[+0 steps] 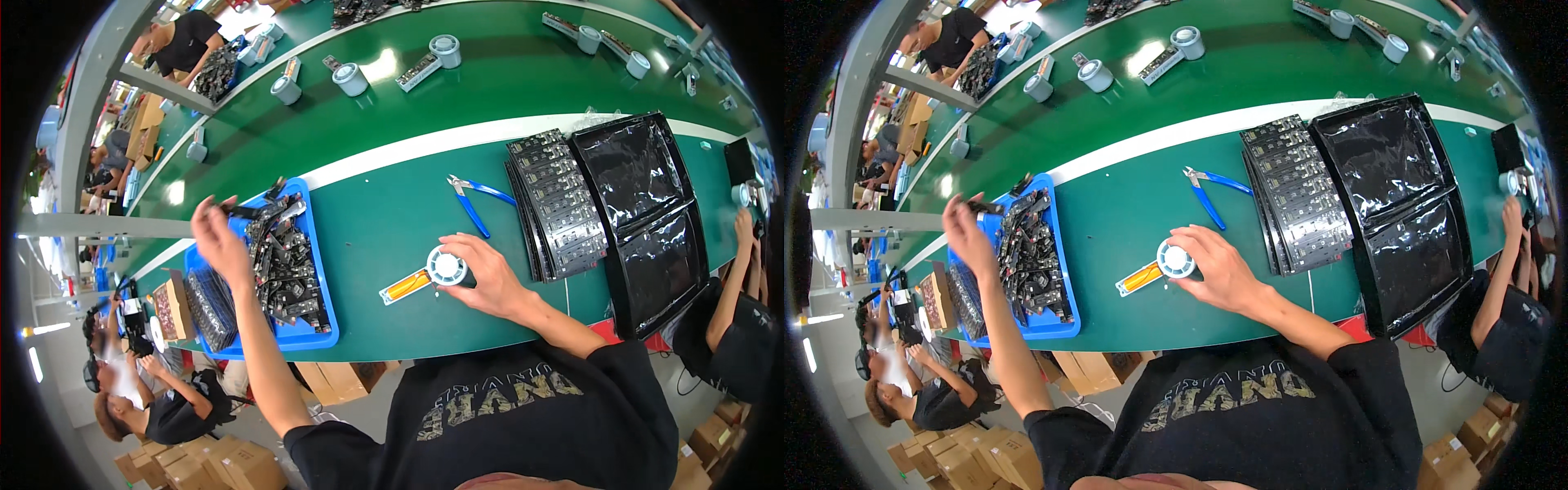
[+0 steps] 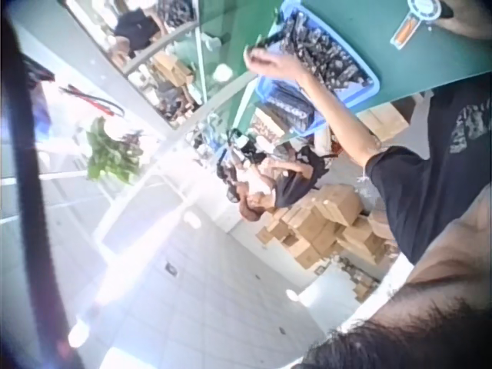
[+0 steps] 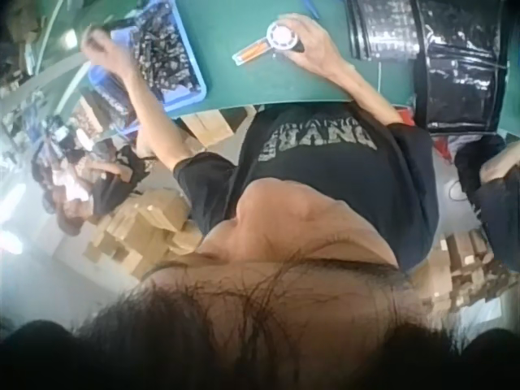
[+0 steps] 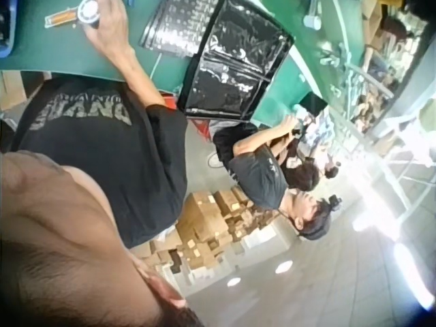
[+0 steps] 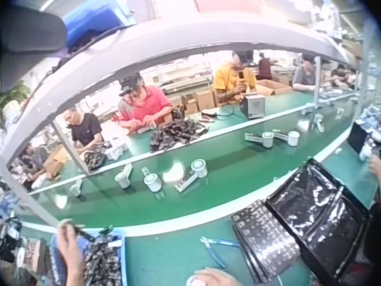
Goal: The person applies adhesive tape to small electronic circuit boards at a factory assembly station. They pick up a board, apply a strip of tape to a specific area, and place the finished unit into a blue bin. The process is repeated for multiple boards throughout the clip.
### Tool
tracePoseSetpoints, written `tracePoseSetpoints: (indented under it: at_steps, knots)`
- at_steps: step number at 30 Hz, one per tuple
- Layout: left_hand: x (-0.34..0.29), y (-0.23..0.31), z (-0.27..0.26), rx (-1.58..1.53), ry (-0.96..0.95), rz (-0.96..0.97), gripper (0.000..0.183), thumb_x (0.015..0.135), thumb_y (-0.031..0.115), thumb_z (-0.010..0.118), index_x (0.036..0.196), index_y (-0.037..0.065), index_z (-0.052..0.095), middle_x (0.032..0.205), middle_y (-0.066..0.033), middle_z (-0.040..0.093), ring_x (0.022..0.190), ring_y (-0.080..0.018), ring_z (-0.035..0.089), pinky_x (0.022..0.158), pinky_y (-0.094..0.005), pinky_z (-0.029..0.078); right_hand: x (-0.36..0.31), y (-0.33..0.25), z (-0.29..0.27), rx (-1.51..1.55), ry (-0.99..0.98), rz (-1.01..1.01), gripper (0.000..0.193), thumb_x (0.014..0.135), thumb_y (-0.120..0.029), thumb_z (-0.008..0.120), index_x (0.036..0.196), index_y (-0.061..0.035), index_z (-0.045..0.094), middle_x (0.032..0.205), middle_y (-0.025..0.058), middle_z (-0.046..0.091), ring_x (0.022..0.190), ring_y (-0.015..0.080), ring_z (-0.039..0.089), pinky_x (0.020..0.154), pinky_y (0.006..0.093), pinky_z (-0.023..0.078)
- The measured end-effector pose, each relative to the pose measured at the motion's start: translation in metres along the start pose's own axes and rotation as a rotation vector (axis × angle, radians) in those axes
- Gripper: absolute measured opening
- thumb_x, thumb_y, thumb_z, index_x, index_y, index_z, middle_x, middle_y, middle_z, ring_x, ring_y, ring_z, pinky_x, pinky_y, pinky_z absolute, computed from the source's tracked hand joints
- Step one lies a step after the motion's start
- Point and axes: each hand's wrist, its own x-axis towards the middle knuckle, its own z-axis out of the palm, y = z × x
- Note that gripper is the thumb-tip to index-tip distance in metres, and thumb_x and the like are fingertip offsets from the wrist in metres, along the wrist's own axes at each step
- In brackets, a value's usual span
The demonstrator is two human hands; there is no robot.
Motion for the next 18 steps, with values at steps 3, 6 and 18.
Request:
tracePoseSetpoints:
  at_steps: [3,6,18]
  knots:
    - [-0.026,0.067,0.004,-0.256,0.235,-0.209,0.024,0.111,0.012,0.041,0.130,0.001,0.050,0.107,-0.0177,0.069,0.092,-0.0279,0.074,0.089,-0.0412,0.061,0.002,0.004,-0.002,0.050,-0.028,0.065,0.063,0.075,-0.012,0.090,0.130,-0.0068,0.059,0.133,0.0182,0.061,0.126,0.0413,0.059,0.106,0.0492,0.051]
    - [-0.059,0.090,0.007,-0.355,0.216,-0.230,0.024,0.109,0.012,0.042,0.129,0.001,0.051,0.104,-0.0107,0.057,0.073,-0.0251,0.068,0.068,-0.0417,0.063,0.000,-0.002,-0.006,-0.020,0.055,0.047,0.065,0.070,-0.010,0.094,0.126,-0.0072,0.063,0.133,0.0175,0.062,0.126,0.0417,0.059,0.104,0.0503,0.052]
    - [-0.207,0.106,0.062,-0.336,-0.426,-0.663,0.035,0.109,0.005,0.051,0.143,0.004,0.045,0.096,-0.0031,0.058,0.063,-0.0046,0.050,0.045,-0.0191,0.037,-0.006,-0.004,0.008,-0.217,0.160,-0.292,0.027,0.070,-0.006,0.087,0.095,-0.0097,0.078,0.117,0.0099,0.066,0.117,0.0326,0.060,0.100,0.0524,0.052]
